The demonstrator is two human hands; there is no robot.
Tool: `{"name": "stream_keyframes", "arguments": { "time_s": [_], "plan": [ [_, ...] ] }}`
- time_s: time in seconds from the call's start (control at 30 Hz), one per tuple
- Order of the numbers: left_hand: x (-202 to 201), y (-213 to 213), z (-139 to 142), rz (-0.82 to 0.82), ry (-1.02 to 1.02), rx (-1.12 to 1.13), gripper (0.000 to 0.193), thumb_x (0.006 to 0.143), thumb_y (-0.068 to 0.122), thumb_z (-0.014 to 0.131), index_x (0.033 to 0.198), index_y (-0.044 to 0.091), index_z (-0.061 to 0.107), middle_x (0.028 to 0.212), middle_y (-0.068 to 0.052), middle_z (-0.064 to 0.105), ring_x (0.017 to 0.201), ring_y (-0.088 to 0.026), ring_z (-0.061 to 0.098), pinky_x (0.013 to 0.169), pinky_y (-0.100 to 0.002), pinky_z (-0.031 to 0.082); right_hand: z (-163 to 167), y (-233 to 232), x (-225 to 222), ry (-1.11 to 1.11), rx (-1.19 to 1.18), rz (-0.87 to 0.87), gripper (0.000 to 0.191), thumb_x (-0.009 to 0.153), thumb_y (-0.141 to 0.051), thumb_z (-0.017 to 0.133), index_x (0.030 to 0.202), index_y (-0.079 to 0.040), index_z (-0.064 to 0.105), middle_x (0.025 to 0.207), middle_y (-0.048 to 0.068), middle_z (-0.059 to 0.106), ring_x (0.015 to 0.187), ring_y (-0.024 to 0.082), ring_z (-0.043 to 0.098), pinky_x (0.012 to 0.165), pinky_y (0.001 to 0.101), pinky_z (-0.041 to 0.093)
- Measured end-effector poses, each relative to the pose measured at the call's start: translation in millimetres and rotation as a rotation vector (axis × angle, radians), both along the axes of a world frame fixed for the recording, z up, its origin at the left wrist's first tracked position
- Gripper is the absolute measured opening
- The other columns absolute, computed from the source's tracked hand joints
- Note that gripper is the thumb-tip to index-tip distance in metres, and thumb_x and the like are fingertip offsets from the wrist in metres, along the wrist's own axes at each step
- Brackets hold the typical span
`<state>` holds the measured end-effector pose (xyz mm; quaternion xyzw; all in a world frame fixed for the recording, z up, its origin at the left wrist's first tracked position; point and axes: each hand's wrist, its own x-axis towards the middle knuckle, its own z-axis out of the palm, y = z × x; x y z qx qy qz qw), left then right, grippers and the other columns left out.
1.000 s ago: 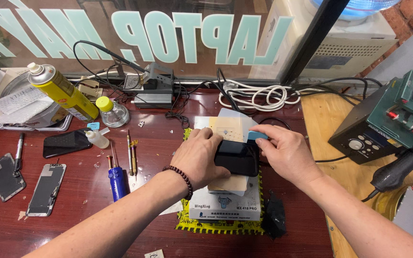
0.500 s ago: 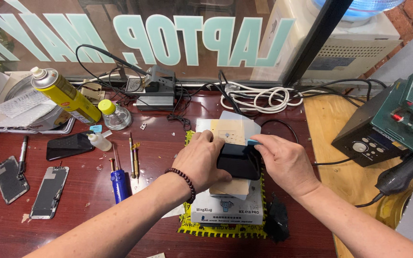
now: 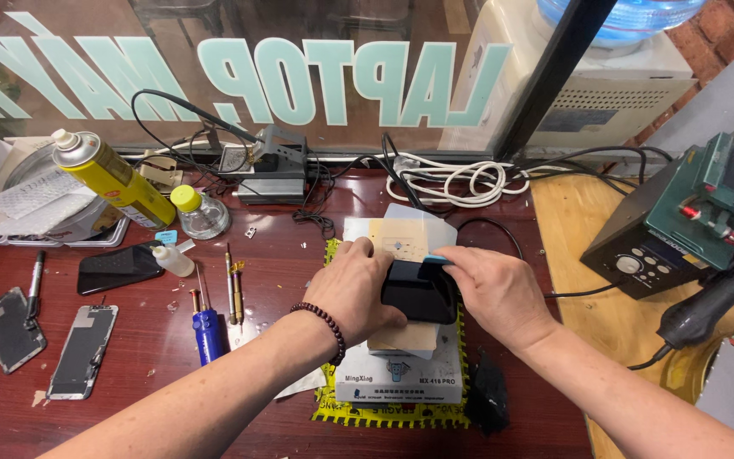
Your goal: The person repairs a smartphone at a workbench. They heat the phone with a heat gun, work a pry tool around the display edge, slide a plastic card along the seam, and lift the display open to expose the internal components.
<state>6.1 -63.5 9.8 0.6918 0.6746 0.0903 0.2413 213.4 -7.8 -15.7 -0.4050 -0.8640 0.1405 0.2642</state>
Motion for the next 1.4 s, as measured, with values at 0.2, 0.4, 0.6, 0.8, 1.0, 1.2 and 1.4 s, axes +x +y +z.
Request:
{"name": "stream_keyframes", "arguments": {
  "time_s": [0.2,0.4,0.6,0.8,1.0,1.2,1.4],
  "plan": [
    [-1,1,0,-0.03,-0.004,0.052,0.066,0.06,0.035,0.094,0.113,0.006,0.067,0.119,-0.016,0.058,0.125,-0.033,0.051,0.099,-0.046,0.052,-3,5,-1,0.024,-0.008,0.03,0.023,0.087,-0.013,0.069,0.109,-0.009,0.075,0.095,0.014,0.076,0.085,0.034,0.073,0.072,0.0399,0.058],
    [4,5,1,-0.065,0.045,-0.011,0.071,0.063,0.037,0.093,0.118,0.006,0.063,0.122,-0.016,0.056,0.124,-0.035,0.051,0.096,-0.048,0.052,11,20,5,-0.025,-0.107,0.089,0.02,0.088,-0.015,0.069,0.106,-0.009,0.076,0.095,0.013,0.077,0.086,0.033,0.074,0.074,0.0405,0.058],
    [8,4,-5,-0.068,0.036,0.031,0.069,0.063,0.035,0.094,0.12,0.008,0.067,0.123,-0.018,0.057,0.122,-0.038,0.053,0.1,-0.046,0.052,9,20,2,-0.034,-0.226,-0.013,0.021,0.086,-0.019,0.071,0.105,-0.012,0.077,0.09,0.016,0.076,0.084,0.032,0.075,0.072,0.0392,0.059],
    [8,7,-5,-0.074,0.04,-0.002,0.077,0.062,0.034,0.095,0.128,0.008,0.063,0.125,-0.018,0.056,0.122,-0.037,0.053,0.102,-0.044,0.051,7,42,-3,-0.143,-0.447,-0.079,0.024,0.087,-0.022,0.069,0.108,-0.012,0.076,0.084,0.013,0.078,0.078,0.024,0.077,0.075,0.0372,0.058],
    [8,6,-5,-0.059,0.021,0.005,0.078,0.061,0.034,0.095,0.128,0.009,0.063,0.127,-0.018,0.055,0.124,-0.037,0.052,0.101,-0.045,0.051,-4,50,-3,-0.151,-0.485,-0.086,0.023,0.089,-0.021,0.067,0.109,-0.011,0.074,0.079,0.015,0.075,0.074,0.026,0.074,0.073,0.0388,0.056],
    [7,8,-6,-0.062,0.044,0.014,0.076,0.06,0.034,0.096,0.125,0.009,0.064,0.128,-0.019,0.055,0.123,-0.038,0.052,0.1,-0.046,0.052,-11,46,-6,-0.084,-0.443,-0.084,0.022,0.09,-0.02,0.066,0.108,-0.009,0.071,0.086,0.014,0.076,0.081,0.029,0.075,0.076,0.0402,0.056],
    [7,9,-4,-0.044,0.042,-0.028,0.072,0.06,0.035,0.095,0.121,0.01,0.066,0.128,-0.017,0.055,0.124,-0.036,0.052,0.098,-0.047,0.053,-2,19,4,-0.057,-0.179,0.005,0.017,0.089,-0.017,0.07,0.103,-0.009,0.074,0.088,0.017,0.075,0.083,0.033,0.074,0.071,0.0405,0.058]
  ]
}}
